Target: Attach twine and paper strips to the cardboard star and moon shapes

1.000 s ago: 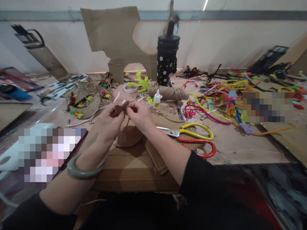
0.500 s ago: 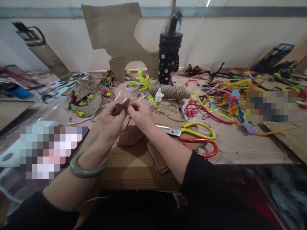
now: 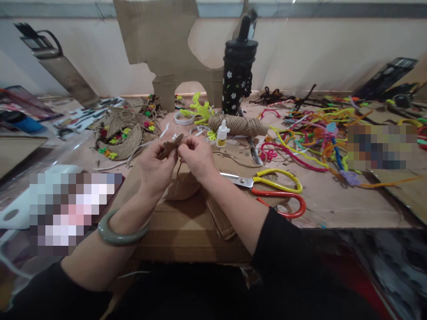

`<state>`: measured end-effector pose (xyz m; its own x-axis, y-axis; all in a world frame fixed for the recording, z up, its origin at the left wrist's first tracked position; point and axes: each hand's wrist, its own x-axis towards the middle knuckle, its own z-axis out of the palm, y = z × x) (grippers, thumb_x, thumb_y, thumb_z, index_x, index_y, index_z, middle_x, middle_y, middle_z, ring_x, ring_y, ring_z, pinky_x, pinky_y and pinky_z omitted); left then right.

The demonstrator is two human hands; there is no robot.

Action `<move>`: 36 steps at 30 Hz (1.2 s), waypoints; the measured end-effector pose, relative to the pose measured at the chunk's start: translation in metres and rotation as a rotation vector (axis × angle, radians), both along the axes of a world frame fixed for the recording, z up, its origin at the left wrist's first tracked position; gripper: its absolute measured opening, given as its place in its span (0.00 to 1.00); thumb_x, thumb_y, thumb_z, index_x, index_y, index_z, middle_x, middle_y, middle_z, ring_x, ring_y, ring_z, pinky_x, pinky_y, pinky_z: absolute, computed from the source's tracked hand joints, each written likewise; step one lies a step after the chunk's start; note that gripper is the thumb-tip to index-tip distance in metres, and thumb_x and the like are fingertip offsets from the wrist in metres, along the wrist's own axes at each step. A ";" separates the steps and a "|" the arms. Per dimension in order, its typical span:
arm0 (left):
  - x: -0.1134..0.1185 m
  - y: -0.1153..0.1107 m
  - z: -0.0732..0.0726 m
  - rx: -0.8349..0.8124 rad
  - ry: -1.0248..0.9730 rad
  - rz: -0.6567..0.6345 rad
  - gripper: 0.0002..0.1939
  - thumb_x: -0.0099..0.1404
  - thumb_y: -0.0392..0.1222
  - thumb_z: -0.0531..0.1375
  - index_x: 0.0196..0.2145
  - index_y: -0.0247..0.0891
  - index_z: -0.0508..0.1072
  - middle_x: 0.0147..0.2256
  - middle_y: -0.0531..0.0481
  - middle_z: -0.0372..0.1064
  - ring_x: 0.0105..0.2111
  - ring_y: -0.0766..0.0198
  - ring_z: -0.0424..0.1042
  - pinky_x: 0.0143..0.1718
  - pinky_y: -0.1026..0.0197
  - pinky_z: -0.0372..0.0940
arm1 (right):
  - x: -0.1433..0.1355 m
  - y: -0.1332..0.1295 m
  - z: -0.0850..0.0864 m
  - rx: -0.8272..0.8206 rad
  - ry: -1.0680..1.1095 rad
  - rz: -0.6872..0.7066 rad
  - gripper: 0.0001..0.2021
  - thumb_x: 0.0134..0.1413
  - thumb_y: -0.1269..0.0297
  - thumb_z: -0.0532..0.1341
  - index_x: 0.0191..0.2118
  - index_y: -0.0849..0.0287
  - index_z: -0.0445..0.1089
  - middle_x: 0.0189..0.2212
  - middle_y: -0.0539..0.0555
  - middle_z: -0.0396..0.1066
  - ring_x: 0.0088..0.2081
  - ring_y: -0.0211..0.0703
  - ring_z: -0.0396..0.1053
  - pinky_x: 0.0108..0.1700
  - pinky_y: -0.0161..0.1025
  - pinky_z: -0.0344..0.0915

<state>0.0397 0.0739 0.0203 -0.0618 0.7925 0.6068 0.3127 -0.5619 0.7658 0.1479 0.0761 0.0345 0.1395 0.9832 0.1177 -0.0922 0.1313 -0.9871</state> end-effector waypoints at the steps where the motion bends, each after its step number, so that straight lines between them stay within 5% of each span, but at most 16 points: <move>1: 0.000 0.000 0.000 -0.005 -0.014 -0.006 0.02 0.59 0.34 0.60 0.31 0.38 0.74 0.30 0.53 0.73 0.31 0.67 0.70 0.35 0.64 0.65 | 0.000 0.000 0.000 -0.005 0.010 -0.001 0.02 0.40 0.69 0.57 0.22 0.58 0.62 0.17 0.42 0.61 0.18 0.27 0.58 0.22 0.28 0.59; 11: 0.002 -0.006 0.013 -0.230 -0.093 0.016 0.01 0.56 0.34 0.62 0.28 0.38 0.73 0.25 0.56 0.70 0.26 0.69 0.68 0.29 0.67 0.64 | -0.001 -0.002 -0.001 0.020 0.014 0.011 0.04 0.42 0.66 0.58 0.23 0.58 0.62 0.17 0.42 0.62 0.18 0.27 0.58 0.22 0.28 0.59; 17: 0.001 -0.003 0.008 -0.129 -0.103 0.010 0.02 0.57 0.33 0.60 0.28 0.37 0.72 0.25 0.56 0.69 0.26 0.70 0.68 0.29 0.67 0.63 | -0.002 -0.002 -0.004 0.033 0.026 0.007 0.07 0.44 0.60 0.61 0.26 0.58 0.64 0.19 0.43 0.63 0.20 0.27 0.58 0.23 0.28 0.61; 24: 0.000 -0.001 0.001 0.040 -0.010 0.020 0.04 0.58 0.32 0.59 0.30 0.38 0.73 0.29 0.53 0.72 0.29 0.68 0.69 0.34 0.65 0.64 | -0.004 -0.001 -0.003 0.016 0.030 -0.025 0.06 0.44 0.65 0.59 0.24 0.58 0.62 0.18 0.42 0.61 0.18 0.26 0.57 0.23 0.28 0.60; 36: 0.002 -0.003 0.006 -0.062 -0.081 0.019 0.03 0.58 0.33 0.60 0.27 0.37 0.72 0.24 0.57 0.67 0.24 0.71 0.65 0.28 0.67 0.61 | -0.006 -0.004 0.001 0.002 0.096 -0.021 0.05 0.45 0.68 0.60 0.23 0.59 0.63 0.15 0.41 0.61 0.17 0.26 0.56 0.21 0.28 0.56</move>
